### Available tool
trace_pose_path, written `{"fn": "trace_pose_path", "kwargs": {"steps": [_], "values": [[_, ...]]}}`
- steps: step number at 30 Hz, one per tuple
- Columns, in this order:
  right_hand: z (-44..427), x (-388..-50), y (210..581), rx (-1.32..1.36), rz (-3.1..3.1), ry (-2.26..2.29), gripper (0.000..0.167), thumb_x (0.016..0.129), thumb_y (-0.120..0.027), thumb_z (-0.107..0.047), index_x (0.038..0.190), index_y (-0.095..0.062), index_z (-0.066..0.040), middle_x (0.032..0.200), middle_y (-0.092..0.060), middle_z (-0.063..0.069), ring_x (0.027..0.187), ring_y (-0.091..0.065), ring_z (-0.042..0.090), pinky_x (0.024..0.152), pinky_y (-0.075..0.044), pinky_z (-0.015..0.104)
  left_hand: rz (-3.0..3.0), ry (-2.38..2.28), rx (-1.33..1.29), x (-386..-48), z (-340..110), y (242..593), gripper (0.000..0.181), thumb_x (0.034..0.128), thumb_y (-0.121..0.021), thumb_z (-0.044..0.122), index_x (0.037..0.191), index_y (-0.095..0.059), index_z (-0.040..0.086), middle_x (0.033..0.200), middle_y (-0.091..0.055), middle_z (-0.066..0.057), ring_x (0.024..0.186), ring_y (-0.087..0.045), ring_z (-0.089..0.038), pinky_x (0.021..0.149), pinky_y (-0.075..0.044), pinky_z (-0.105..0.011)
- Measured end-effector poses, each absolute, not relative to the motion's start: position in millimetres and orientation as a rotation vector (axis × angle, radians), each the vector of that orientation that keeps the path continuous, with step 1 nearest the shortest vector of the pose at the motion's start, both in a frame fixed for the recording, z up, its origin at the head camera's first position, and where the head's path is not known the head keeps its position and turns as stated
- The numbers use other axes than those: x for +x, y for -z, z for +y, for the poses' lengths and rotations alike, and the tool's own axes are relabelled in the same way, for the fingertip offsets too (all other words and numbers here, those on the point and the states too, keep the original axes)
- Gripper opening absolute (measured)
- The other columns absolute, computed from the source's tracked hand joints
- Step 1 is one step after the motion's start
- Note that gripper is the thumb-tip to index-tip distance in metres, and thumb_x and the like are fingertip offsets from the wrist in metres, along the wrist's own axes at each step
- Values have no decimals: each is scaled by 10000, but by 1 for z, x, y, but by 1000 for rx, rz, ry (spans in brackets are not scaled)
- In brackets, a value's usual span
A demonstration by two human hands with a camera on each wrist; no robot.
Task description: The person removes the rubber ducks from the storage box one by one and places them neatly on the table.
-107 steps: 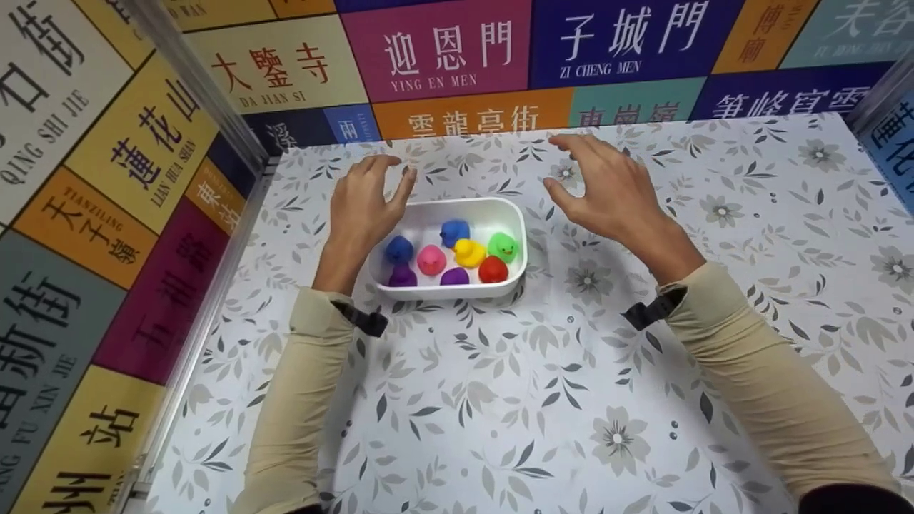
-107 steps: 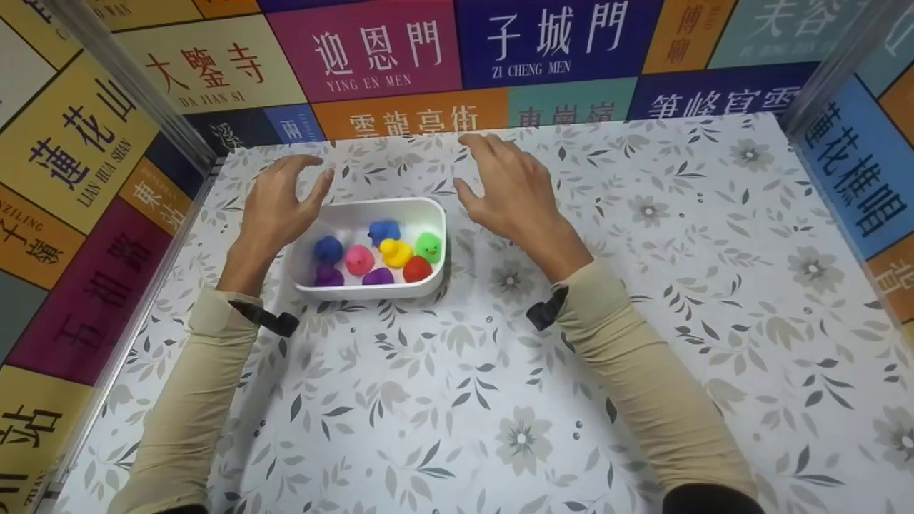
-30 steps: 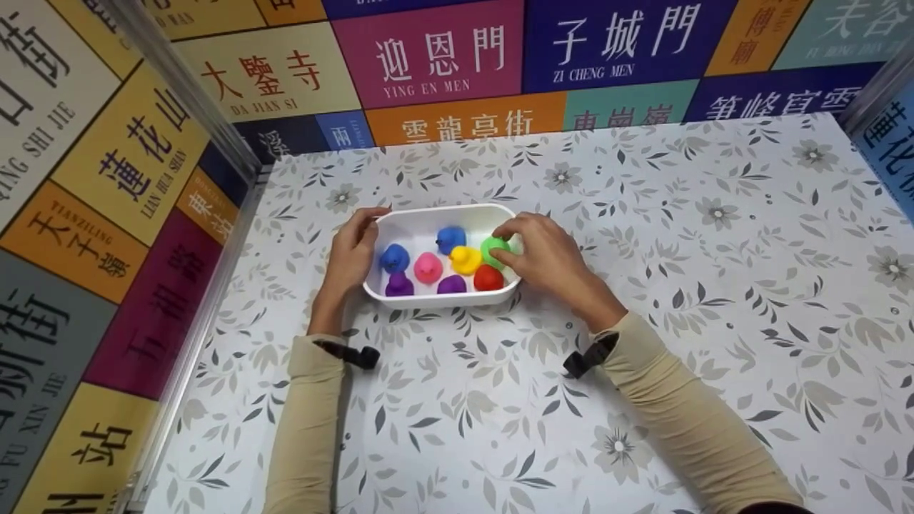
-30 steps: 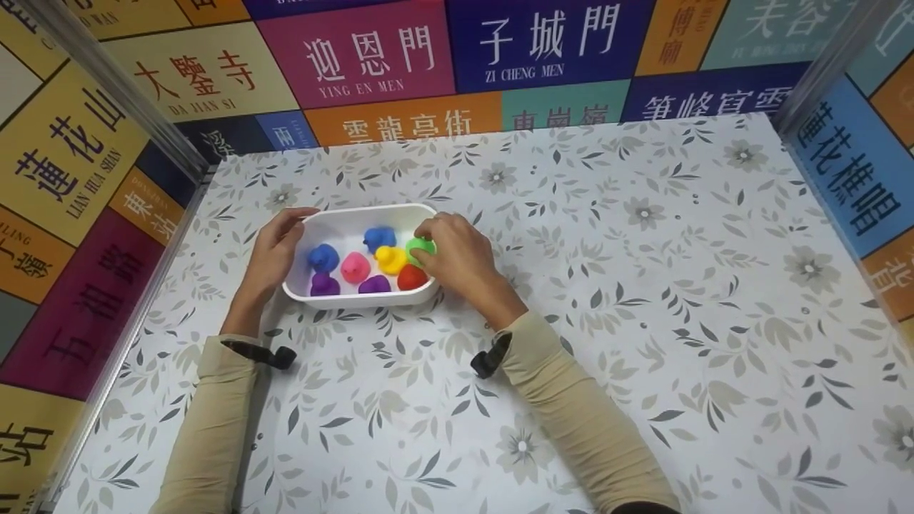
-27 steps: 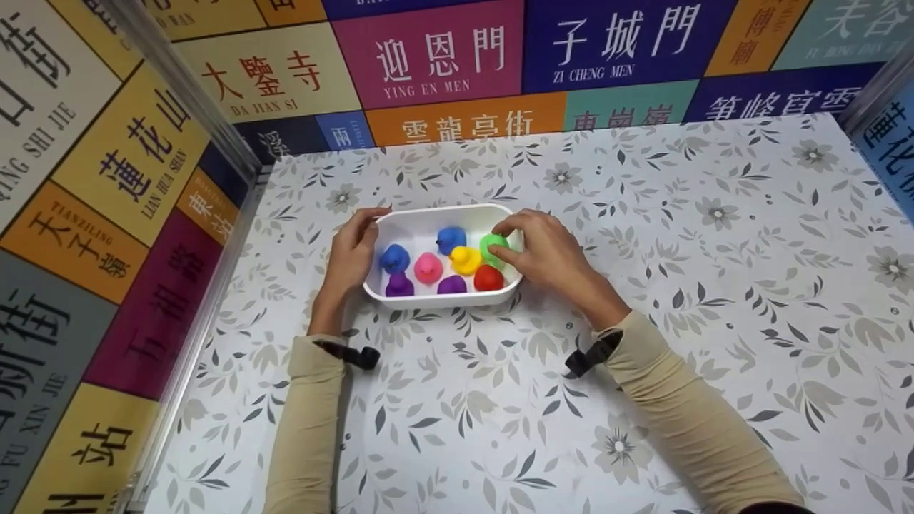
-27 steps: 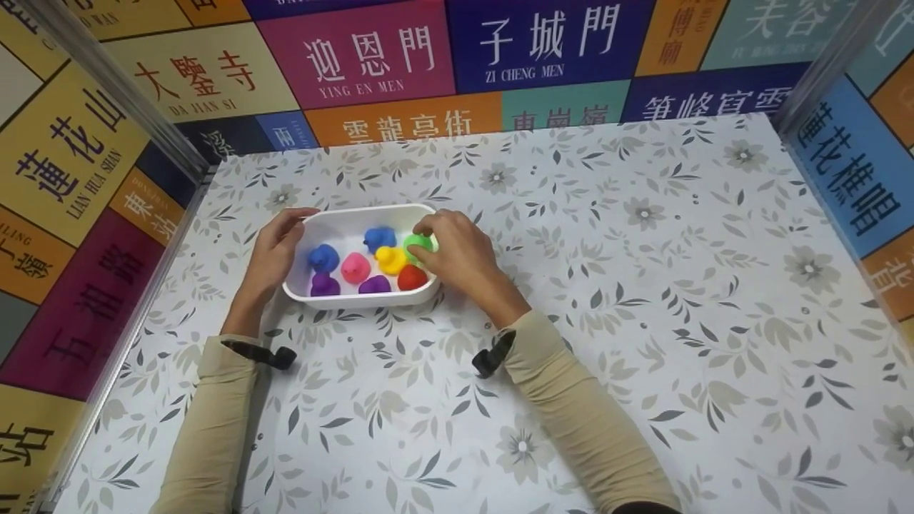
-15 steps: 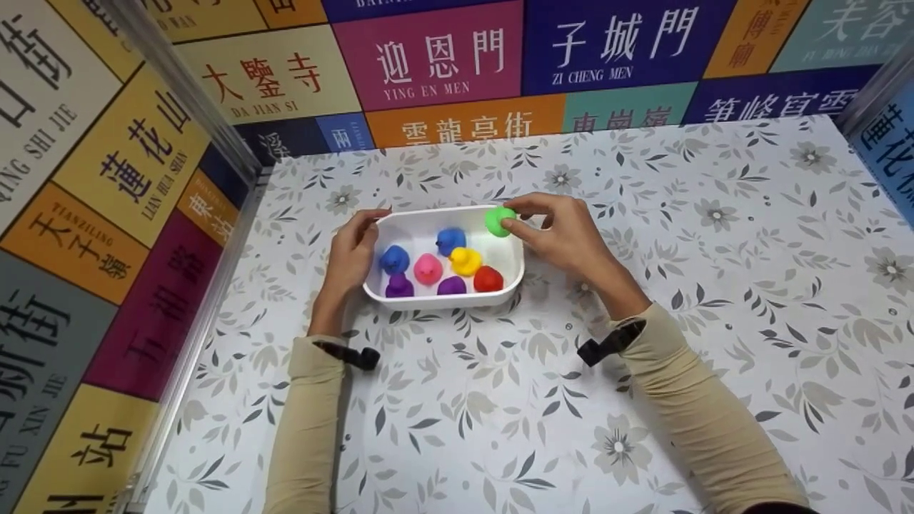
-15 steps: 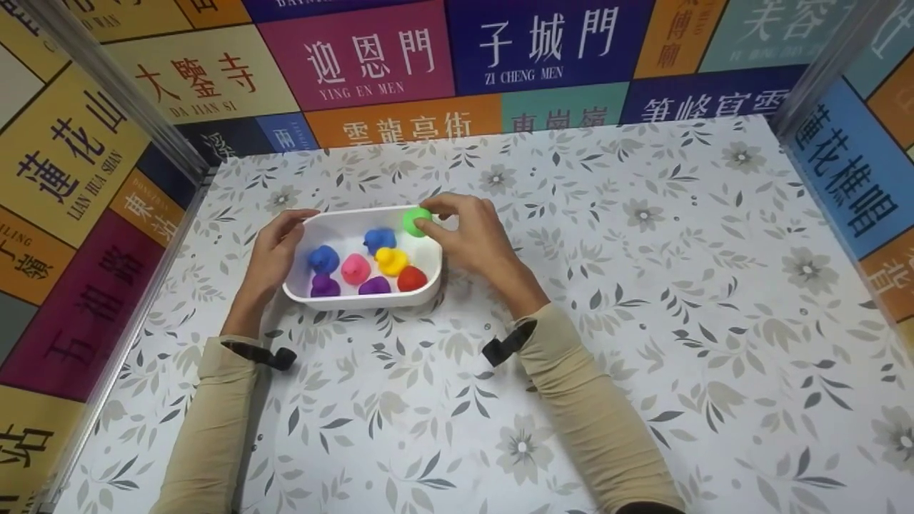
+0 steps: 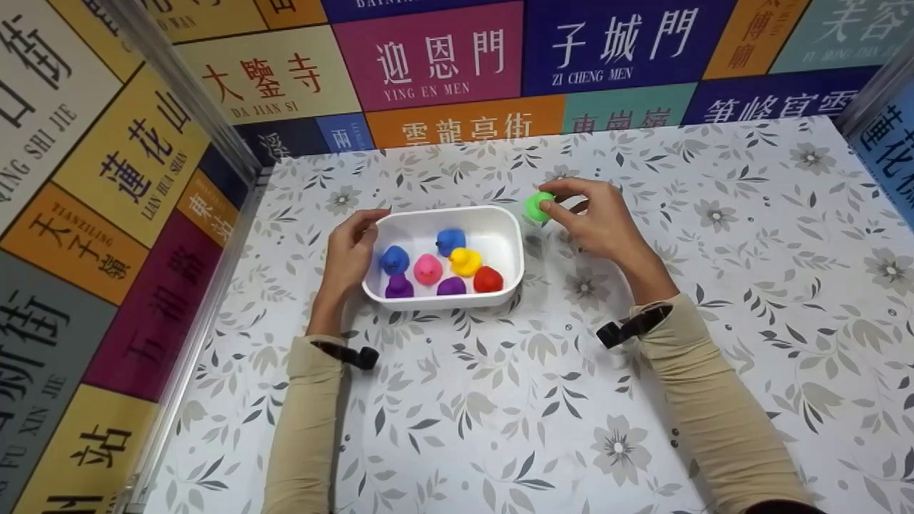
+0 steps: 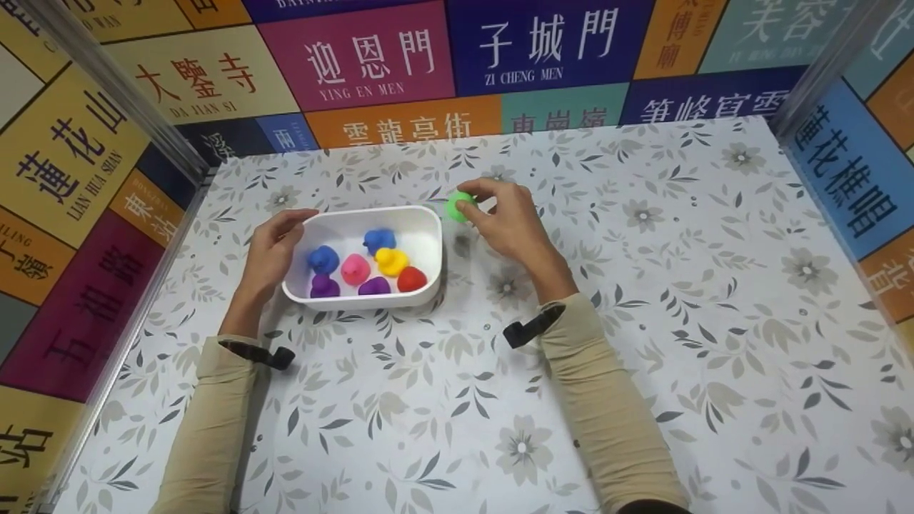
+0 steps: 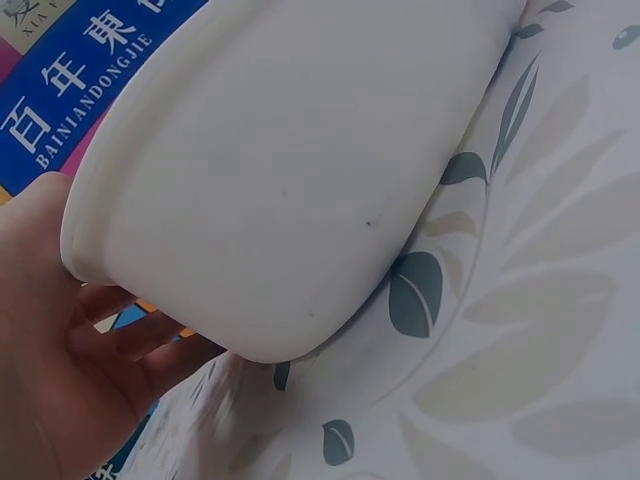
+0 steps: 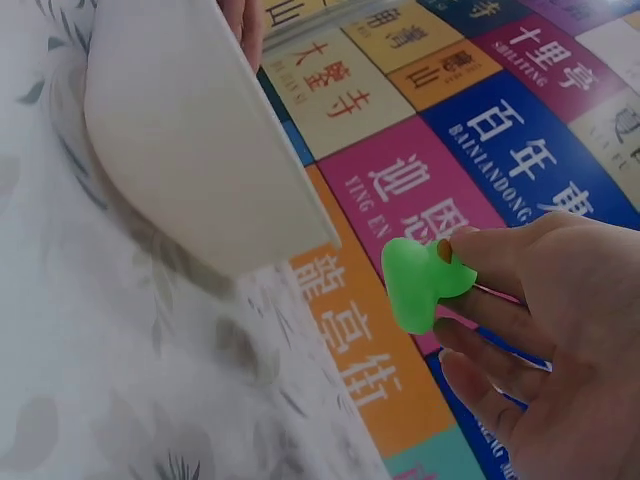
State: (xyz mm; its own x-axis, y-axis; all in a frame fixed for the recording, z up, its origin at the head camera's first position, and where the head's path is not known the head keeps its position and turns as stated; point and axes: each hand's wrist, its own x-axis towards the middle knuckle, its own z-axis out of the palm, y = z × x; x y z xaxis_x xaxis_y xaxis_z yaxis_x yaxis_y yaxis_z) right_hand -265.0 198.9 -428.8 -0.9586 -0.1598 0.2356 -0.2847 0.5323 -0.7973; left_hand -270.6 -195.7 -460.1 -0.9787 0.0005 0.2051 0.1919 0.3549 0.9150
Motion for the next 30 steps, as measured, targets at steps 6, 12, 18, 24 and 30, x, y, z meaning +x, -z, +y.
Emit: {"fn": "trace_pose_path", "kwargs": {"steps": [6, 12, 18, 24, 30], "values": [[209, -273, 450, 395, -2680, -1371, 329, 1061, -716, -283, 1365, -763, -167, 1339, -773, 84, 1211, -710, 256, 955, -562, 385, -2368, 1733, -173, -277, -196, 469, 333, 1054, -521, -40, 1318, -724, -49, 1284, -735, -301, 1184, -649, -491, 932, -433, -219], [210, -279, 465, 385, -2732, -1388, 348, 1068, -706, -270, 1374, -751, -111, 1348, -766, 112, 1246, -692, 281, 948, -567, 334, -2363, 1718, -167, -288, -200, 483, 309, 1062, -553, -7, 1293, -757, 19, 1285, -770, -200, 1190, -692, -355, 968, -448, -231], [208, -280, 473, 335, -2731, -1462, 334, 1049, -735, -254, 1354, -762, -119, 1342, -765, 108, 1267, -692, 280, 1043, -576, 478, -2366, 1700, -182, -289, -202, 484, 293, 1056, -569, 7, 1260, -774, 51, 1247, -789, -155, 1159, -711, -288, 977, -466, -244], [206, -279, 477, 292, -2723, -1506, 325, 1024, -772, -252, 1331, -776, -147, 1343, -767, 87, 1238, -719, 281, 1062, -575, 489, -2379, 1693, -182, -289, -201, 483, 301, 1058, -563, 3, 1270, -771, 54, 1258, -787, -149, 1160, -702, -298, 971, -458, -248], [205, -279, 478, 307, -2736, -1477, 336, 1024, -770, -226, 1347, -769, -135, 1345, -766, 96, 1216, -739, 302, 1048, -581, 488, -2386, 1728, -159, -288, -202, 483, 315, 1071, -546, 31, 1306, -754, 57, 1253, -780, -179, 1131, -682, -382, 934, -435, -250]]}}
